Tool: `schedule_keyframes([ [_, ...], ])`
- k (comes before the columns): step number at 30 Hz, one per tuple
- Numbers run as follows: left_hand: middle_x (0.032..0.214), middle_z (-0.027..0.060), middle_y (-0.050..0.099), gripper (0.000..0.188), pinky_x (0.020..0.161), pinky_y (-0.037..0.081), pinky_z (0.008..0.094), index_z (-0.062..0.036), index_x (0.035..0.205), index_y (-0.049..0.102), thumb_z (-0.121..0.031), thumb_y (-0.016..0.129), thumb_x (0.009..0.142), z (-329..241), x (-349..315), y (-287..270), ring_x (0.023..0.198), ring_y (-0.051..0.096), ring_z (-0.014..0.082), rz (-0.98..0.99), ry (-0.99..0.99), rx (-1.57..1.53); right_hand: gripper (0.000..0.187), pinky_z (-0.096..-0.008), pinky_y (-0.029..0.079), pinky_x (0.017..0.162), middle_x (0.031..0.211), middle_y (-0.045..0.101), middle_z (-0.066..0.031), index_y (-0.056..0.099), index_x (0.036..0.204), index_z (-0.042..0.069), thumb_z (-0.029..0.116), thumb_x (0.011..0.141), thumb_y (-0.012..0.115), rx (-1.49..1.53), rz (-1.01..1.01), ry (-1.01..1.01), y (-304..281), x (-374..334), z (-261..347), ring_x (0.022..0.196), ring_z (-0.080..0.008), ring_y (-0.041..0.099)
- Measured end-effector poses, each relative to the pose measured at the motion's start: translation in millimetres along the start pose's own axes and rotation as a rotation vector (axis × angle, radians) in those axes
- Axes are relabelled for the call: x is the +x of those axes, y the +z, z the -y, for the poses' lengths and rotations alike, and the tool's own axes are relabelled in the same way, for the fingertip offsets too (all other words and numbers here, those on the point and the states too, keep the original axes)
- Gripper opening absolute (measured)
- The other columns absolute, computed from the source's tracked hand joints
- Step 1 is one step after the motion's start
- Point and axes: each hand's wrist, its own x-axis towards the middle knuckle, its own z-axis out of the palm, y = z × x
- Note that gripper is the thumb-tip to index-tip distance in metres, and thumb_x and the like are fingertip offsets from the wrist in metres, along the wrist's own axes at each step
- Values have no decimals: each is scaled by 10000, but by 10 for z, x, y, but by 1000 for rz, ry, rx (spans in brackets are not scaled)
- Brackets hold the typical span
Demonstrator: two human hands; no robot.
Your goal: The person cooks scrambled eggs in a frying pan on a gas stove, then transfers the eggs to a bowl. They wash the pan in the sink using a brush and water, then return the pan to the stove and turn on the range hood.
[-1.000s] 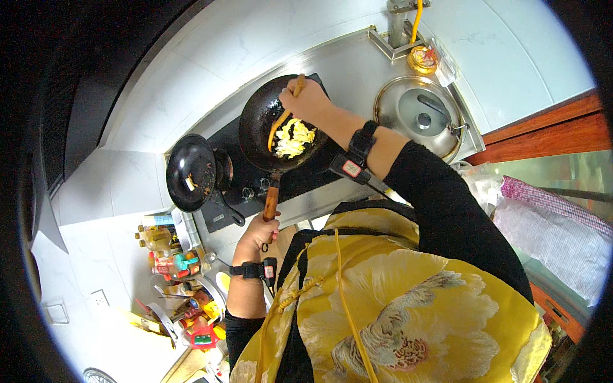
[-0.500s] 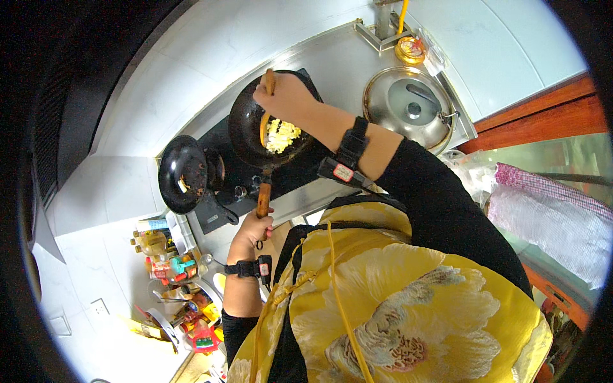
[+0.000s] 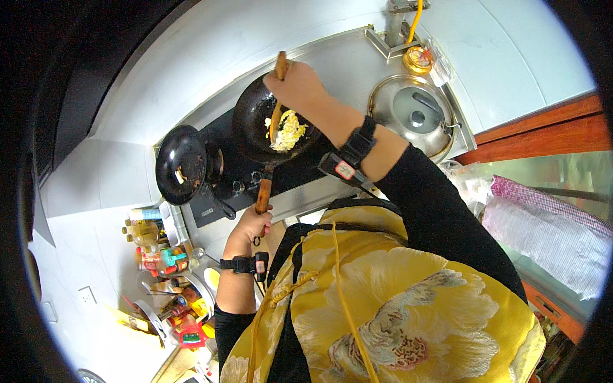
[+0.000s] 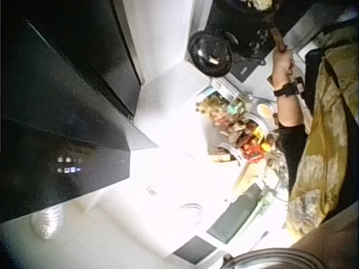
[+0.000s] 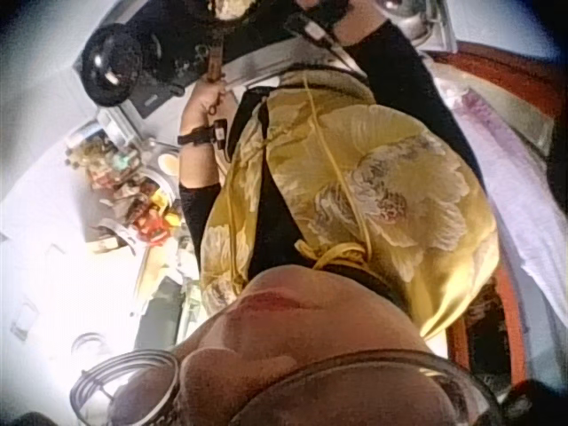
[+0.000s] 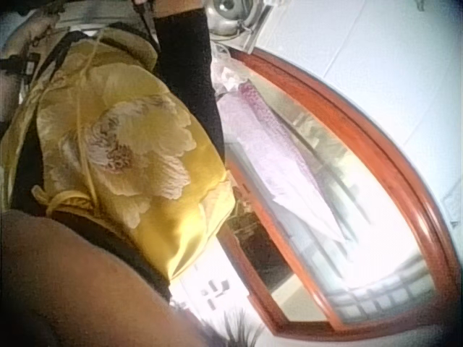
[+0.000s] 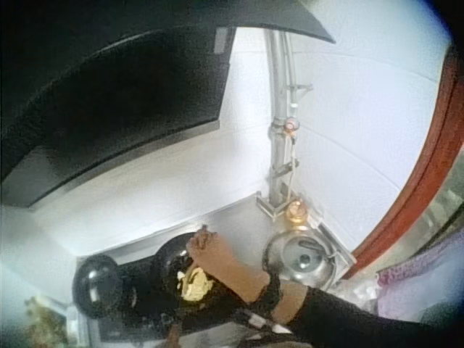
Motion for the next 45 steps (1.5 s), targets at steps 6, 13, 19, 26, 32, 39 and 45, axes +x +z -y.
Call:
schedule_keyframes([
  [6, 661, 40, 543, 347, 426, 403, 279, -51, 1108, 539, -122, 615, 778, 11, -7, 8, 485, 511, 140, 26, 26, -32, 252, -375, 491, 626, 701, 620, -165, 592, 822, 10, 261, 819, 572, -50, -23, -84, -82, -39, 49, 677, -312, 625],
  [13, 658, 40, 545, 347, 426, 413, 281, -53, 1099, 534, -132, 630, 775, 34, 23, 5, 479, 511, 138, 9, 21, -15, 273, -372, 466, 595, 686, 611, -158, 567, 787, -4, 266, 828, 571, -114, -57, -37, -143, -10, 11, 640, -292, 598],
  [19, 650, 40, 543, 354, 430, 416, 280, -51, 1105, 534, -135, 637, 777, 24, 15, 0, 478, 511, 138, 15, 21, -1, 304, -407, 493, 602, 658, 617, -161, 588, 753, 3, 300, 819, 575, -47, -120, -14, -165, 142, -107, 630, -327, 619],
  [26, 665, 50, 554, 366, 434, 418, 290, -38, 1115, 532, -122, 630, 773, -2, 1, -18, 476, 512, 145, 13, 9, -8, 274, -366, 471, 606, 647, 607, -110, 565, 726, 10, 257, 843, 559, 4, -131, 12, -233, 312, -227, 627, -233, 598],
  [32, 643, 58, 557, 361, 434, 411, 293, 2, 1099, 523, -98, 610, 762, -12, -4, -25, 479, 522, 152, 25, 47, -3, 240, -379, 472, 614, 649, 595, -132, 557, 772, 7, 237, 840, 548, -4, -153, -61, -10, 284, -288, 648, -285, 606],
  [39, 665, 40, 549, 350, 462, 409, 282, -28, 1107, 541, -117, 589, 772, -15, -25, -30, 509, 524, 148, 19, 18, 47, 333, -437, 502, 633, 700, 626, -206, 591, 798, -14, 315, 831, 546, 38, -75, -63, 138, 229, -238, 687, -379, 627],
  [45, 642, 49, 560, 351, 434, 407, 286, -28, 1105, 532, -113, 606, 773, 27, 11, -35, 492, 528, 147, 18, 27, -13, 295, -417, 498, 634, 692, 613, -189, 555, 768, -14, 274, 834, 557, 125, -70, -14, 61, 184, -190, 685, -337, 632],
])
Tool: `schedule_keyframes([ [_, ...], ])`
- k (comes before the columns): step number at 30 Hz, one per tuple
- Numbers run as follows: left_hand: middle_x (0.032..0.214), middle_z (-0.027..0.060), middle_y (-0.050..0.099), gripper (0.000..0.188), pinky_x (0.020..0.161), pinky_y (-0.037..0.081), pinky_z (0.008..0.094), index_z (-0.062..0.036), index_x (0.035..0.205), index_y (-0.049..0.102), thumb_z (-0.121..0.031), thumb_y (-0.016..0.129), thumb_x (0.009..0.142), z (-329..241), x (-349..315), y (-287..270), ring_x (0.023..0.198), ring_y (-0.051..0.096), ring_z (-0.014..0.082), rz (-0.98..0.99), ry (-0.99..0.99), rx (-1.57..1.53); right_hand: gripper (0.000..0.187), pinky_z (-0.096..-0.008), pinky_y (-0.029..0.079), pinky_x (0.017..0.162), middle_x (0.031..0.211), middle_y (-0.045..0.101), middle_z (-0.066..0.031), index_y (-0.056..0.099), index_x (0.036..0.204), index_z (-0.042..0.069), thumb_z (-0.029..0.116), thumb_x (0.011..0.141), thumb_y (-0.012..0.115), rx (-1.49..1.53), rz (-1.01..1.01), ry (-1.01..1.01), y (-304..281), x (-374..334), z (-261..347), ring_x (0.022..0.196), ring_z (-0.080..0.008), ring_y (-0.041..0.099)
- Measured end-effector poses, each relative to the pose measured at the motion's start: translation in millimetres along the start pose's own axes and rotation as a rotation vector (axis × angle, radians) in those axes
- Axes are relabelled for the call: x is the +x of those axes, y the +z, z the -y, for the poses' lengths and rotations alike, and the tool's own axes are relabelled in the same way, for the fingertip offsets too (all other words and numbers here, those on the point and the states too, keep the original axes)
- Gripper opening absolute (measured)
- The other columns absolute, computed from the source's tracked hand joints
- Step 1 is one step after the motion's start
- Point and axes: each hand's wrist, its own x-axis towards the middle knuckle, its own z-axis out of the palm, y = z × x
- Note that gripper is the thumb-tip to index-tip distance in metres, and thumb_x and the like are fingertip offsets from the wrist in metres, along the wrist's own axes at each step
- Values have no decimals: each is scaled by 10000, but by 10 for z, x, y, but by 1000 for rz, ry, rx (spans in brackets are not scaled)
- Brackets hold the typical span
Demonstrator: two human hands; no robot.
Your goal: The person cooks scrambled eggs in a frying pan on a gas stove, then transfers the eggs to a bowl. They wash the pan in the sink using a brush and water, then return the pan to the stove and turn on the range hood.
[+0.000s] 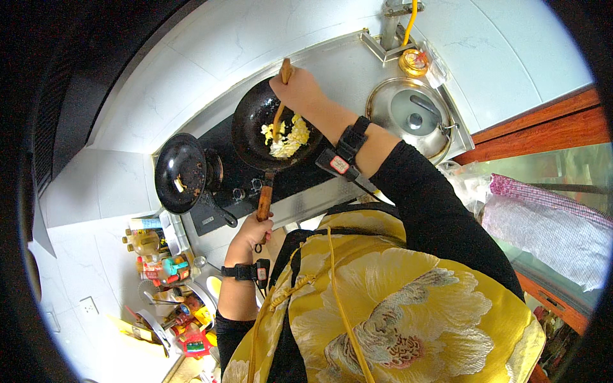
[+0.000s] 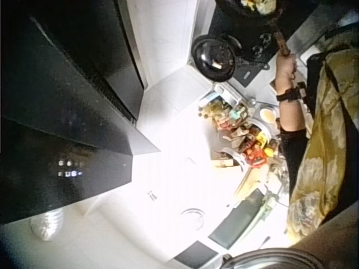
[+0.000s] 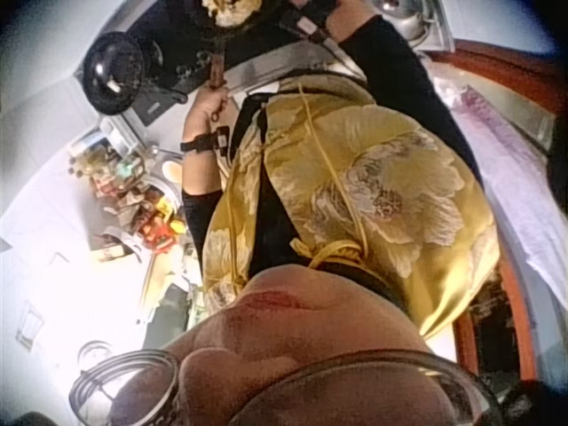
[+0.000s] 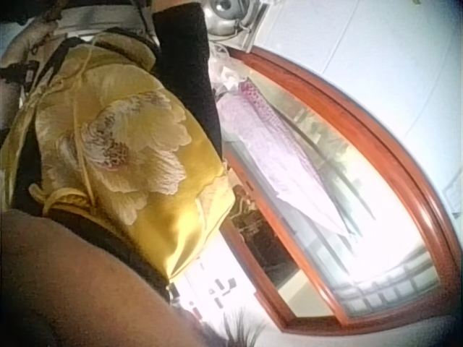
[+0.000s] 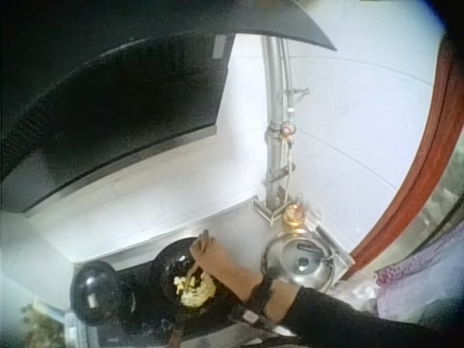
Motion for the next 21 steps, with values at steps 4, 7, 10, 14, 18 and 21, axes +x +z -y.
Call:
schedule_keyframes([
  [4, 640, 43, 552, 348, 436, 408, 281, -33, 1107, 539, -117, 612, 778, 9, 10, -4, 493, 525, 141, 3, -19, 11, 257, -399, 498, 646, 711, 611, -192, 559, 786, 1, 253, 834, 565, 1, -17, -38, 89, -58, -40, 711, -321, 635],
  [7, 642, 41, 550, 350, 436, 406, 278, -36, 1110, 538, -117, 615, 778, -8, -3, 1, 493, 522, 136, -4, -20, 20, 239, -395, 492, 642, 720, 614, -193, 570, 799, 12, 248, 836, 563, -35, 88, 72, 108, -137, -72, 710, -324, 634],
  [10, 647, 42, 553, 361, 436, 404, 279, -33, 1117, 538, -116, 616, 775, -32, -24, 2, 493, 524, 137, -3, -33, 15, 243, -398, 488, 625, 700, 611, -186, 581, 795, 12, 251, 836, 563, -28, -2, -5, -84, -224, -94, 689, -329, 629],
  [14, 664, 47, 541, 366, 458, 406, 289, -24, 1134, 528, -97, 588, 780, -51, -45, -4, 505, 523, 154, 5, -25, 24, 199, -297, 456, 589, 605, 552, -58, 531, 707, 18, 159, 848, 549, 56, -16, -65, -455, -282, -73, 600, -150, 553],
  [18, 663, 48, 540, 367, 461, 415, 287, -23, 1137, 526, -96, 586, 782, -52, -39, -5, 501, 520, 153, 17, -7, 21, 179, -282, 441, 574, 596, 541, -45, 539, 710, 22, 141, 843, 528, -18, -32, -49, -610, -303, -46, 597, -133, 544],
  [21, 662, 49, 537, 363, 466, 423, 284, -26, 1140, 526, -93, 581, 788, -50, -30, 2, 500, 519, 151, 6, -21, 25, 219, -356, 444, 565, 616, 555, -125, 540, 735, 8, 203, 836, 548, -87, -24, -74, -601, -305, -47, 581, -241, 551],
])
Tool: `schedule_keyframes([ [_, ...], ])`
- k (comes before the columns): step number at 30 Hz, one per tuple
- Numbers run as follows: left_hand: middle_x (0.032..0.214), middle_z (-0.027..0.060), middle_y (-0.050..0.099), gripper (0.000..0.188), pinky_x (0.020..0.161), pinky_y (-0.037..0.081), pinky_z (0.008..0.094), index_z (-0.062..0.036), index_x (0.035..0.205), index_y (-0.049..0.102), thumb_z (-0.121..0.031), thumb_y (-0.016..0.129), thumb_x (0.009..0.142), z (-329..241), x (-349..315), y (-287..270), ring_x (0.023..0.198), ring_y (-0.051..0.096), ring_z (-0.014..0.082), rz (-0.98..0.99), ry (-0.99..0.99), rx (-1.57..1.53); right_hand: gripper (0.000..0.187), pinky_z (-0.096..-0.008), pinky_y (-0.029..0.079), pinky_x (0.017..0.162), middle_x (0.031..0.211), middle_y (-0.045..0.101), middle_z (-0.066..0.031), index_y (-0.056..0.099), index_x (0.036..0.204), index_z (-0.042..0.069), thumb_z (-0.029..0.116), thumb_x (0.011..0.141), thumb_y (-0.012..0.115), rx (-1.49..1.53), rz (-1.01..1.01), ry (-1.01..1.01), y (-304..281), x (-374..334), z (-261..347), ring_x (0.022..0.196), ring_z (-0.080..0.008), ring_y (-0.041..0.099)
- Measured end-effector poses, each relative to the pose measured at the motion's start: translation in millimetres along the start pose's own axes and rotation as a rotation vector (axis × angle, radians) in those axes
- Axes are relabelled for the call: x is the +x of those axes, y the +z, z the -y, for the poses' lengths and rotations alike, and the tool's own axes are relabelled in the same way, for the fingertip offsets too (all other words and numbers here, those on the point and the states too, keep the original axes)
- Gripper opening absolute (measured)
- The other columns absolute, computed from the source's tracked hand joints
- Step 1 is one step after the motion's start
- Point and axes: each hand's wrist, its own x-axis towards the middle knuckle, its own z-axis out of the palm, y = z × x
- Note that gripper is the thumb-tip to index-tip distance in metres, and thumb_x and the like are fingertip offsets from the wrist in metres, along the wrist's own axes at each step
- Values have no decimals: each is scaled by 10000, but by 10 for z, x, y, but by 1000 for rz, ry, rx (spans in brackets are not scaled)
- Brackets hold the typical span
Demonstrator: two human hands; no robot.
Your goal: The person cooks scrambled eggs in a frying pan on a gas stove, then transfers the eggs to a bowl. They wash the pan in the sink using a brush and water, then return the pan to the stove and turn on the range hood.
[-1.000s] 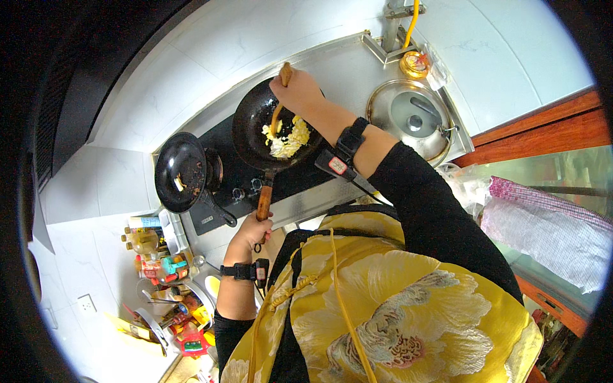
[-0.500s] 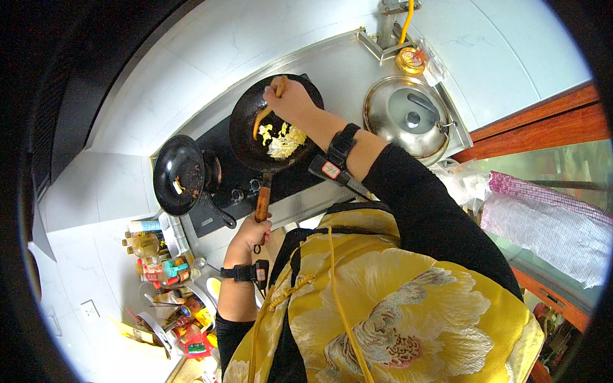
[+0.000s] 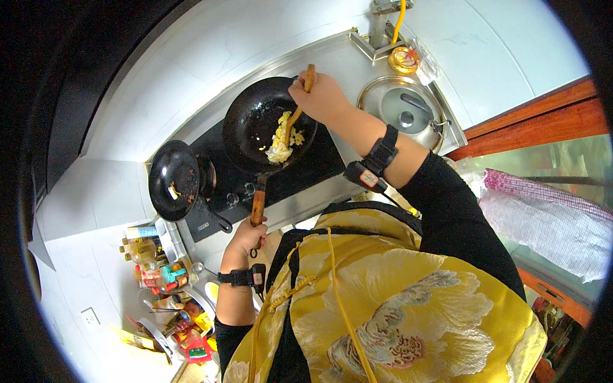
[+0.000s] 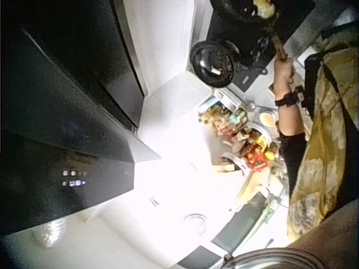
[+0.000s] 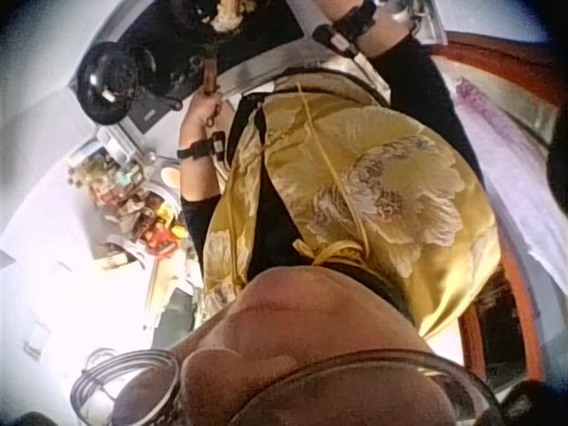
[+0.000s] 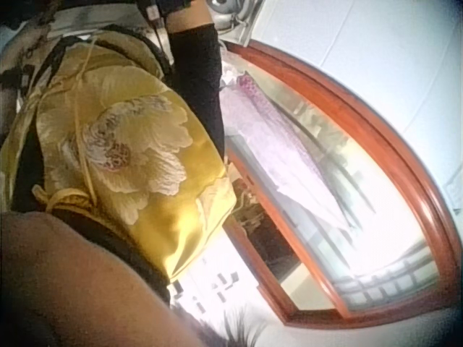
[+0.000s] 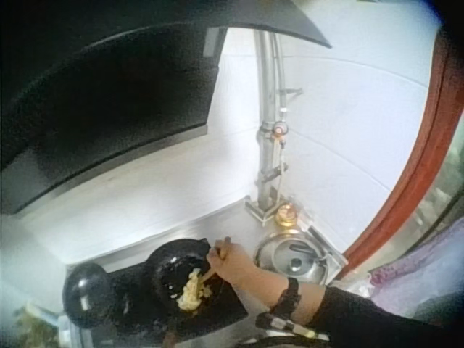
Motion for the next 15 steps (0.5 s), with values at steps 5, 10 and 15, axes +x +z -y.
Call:
schedule_keyframes([
  [5, 644, 38, 551, 362, 442, 414, 273, -26, 1115, 542, -105, 610, 768, 7, -4, 4, 495, 530, 137, -7, 4, -28, 267, -415, 450, 569, 646, 571, -185, 534, 745, -1, 251, 828, 557, 83, -36, 3, 31, 55, -24, 598, -343, 569],
  [10, 642, 38, 546, 362, 442, 406, 275, -22, 1126, 535, -105, 611, 782, 25, 14, -6, 490, 524, 141, -3, -16, -34, 298, -441, 458, 567, 634, 579, -195, 538, 743, -10, 276, 826, 556, 5, -87, -73, 115, 231, -40, 617, -380, 591],
  [15, 642, 37, 545, 360, 445, 402, 279, -16, 1130, 528, -95, 613, 789, 59, 36, -9, 489, 524, 146, 9, -5, -54, 321, -433, 474, 574, 633, 590, -195, 565, 755, -14, 299, 822, 566, -17, -95, 39, 179, 426, -93, 627, -371, 609],
])
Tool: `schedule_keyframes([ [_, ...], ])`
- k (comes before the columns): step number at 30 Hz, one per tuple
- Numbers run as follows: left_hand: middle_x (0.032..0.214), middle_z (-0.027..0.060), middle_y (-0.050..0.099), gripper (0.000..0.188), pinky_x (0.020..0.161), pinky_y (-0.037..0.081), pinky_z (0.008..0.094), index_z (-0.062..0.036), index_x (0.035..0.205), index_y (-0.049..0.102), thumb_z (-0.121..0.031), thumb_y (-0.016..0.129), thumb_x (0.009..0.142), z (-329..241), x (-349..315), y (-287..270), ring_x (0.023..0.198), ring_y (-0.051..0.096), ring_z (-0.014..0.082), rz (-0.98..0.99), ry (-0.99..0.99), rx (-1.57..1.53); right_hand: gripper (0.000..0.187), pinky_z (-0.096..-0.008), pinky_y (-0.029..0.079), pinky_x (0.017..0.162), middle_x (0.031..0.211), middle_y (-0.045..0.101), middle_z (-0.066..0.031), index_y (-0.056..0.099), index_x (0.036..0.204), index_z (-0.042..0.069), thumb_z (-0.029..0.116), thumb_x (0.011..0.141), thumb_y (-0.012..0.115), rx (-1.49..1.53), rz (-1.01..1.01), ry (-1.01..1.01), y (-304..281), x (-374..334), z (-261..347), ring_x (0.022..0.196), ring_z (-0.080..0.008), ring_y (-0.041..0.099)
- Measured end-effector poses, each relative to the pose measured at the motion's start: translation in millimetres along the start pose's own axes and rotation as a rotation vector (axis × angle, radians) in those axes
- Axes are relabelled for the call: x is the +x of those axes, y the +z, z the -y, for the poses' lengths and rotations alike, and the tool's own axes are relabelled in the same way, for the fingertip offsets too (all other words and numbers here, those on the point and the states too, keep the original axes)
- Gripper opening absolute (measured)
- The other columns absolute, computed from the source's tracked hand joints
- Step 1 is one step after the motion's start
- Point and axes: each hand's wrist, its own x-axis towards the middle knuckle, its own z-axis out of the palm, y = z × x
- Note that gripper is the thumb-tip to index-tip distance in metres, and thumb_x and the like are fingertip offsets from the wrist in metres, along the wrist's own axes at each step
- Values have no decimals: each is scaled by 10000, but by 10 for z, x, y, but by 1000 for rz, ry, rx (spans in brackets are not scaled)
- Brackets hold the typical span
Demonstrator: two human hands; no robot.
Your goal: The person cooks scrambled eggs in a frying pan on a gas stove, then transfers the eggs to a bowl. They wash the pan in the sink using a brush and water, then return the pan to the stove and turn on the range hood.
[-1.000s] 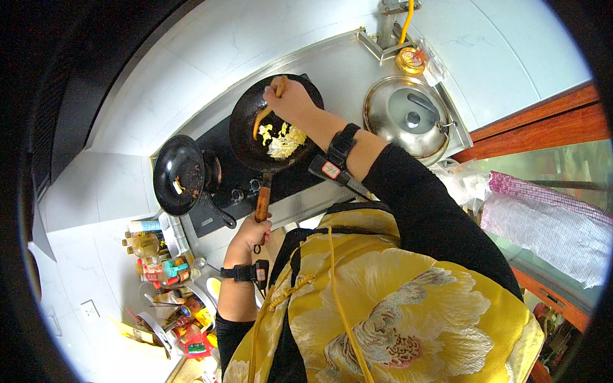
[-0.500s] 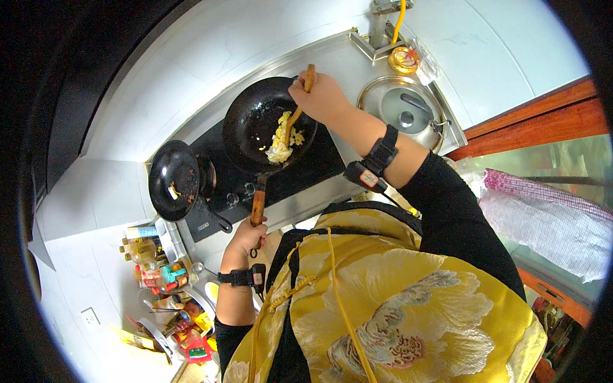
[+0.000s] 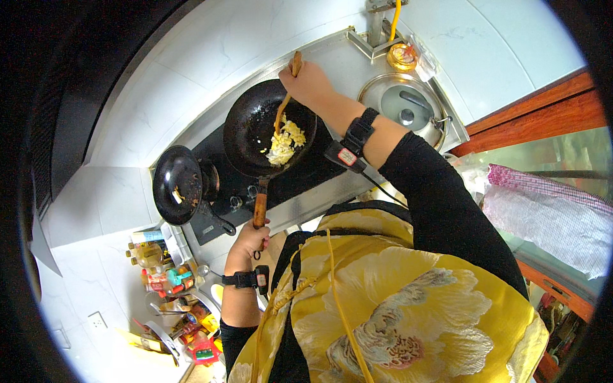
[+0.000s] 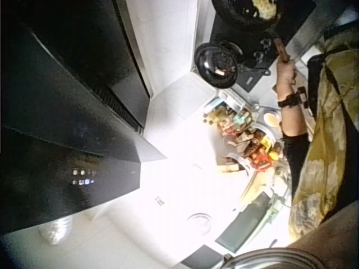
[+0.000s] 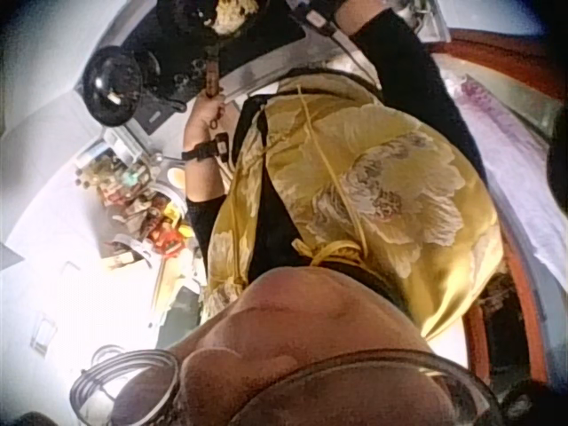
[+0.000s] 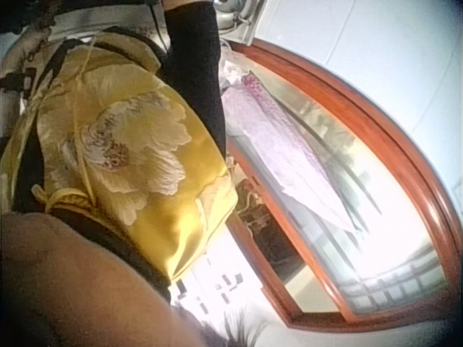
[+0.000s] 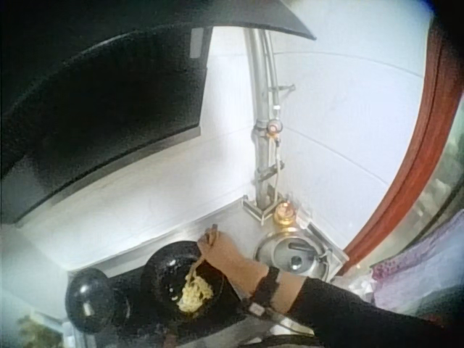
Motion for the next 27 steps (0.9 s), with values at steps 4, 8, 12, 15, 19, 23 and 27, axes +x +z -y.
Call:
schedule_keyframes([
  [4, 642, 32, 544, 359, 446, 402, 276, -23, 1132, 530, -96, 614, 791, -10, -2, 0, 487, 522, 143, -9, -11, 7, 351, -425, 483, 581, 629, 593, -193, 567, 709, -20, 311, 825, 566, 73, -39, -27, -1, 94, -12, 633, -373, 613],
  [8, 643, 26, 543, 354, 444, 405, 271, -36, 1130, 539, -101, 613, 790, -35, -37, 15, 491, 526, 133, -25, -32, 22, 349, -415, 489, 580, 616, 594, -178, 578, 707, -17, 309, 832, 571, 37, -24, 52, -26, 140, 18, 626, -343, 624],
  [12, 645, 24, 542, 352, 443, 408, 270, -40, 1126, 544, -108, 608, 786, -61, -50, 12, 497, 529, 129, -19, -24, 39, 333, -408, 493, 575, 611, 596, -167, 584, 719, -18, 295, 830, 574, 35, -41, 38, -52, 136, 46, 608, -316, 627],
  [15, 646, 24, 542, 354, 443, 408, 271, -41, 1125, 545, -114, 605, 784, -51, -46, 9, 502, 530, 129, -20, -36, 43, 332, -409, 493, 572, 615, 600, -169, 577, 723, -12, 305, 824, 572, 5, -1, 48, -48, 117, 55, 600, -315, 624],
  [19, 648, 25, 548, 361, 442, 405, 269, -37, 1128, 545, -118, 604, 781, -37, -30, 3, 510, 536, 131, -12, -23, 8, 325, -412, 492, 571, 628, 609, -169, 567, 750, 5, 321, 825, 564, -50, 116, -10, 16, 105, 91, 596, -320, 619],
  [23, 652, 36, 523, 365, 473, 416, 278, -43, 1135, 526, -102, 585, 780, -40, -20, 9, 510, 515, 148, -2, -39, 29, 325, -408, 492, 577, 626, 605, -162, 567, 757, 8, 326, 823, 562, 35, 90, -11, 117, 79, 152, 595, -329, 615],
  [27, 663, 40, 532, 362, 480, 422, 285, -38, 1135, 534, -97, 581, 781, -37, -30, 13, 512, 517, 150, -18, -20, 78, 329, -409, 496, 591, 651, 610, -164, 570, 776, 14, 340, 811, 569, -10, 160, -13, 208, -7, 214, 615, -341, 618],
])
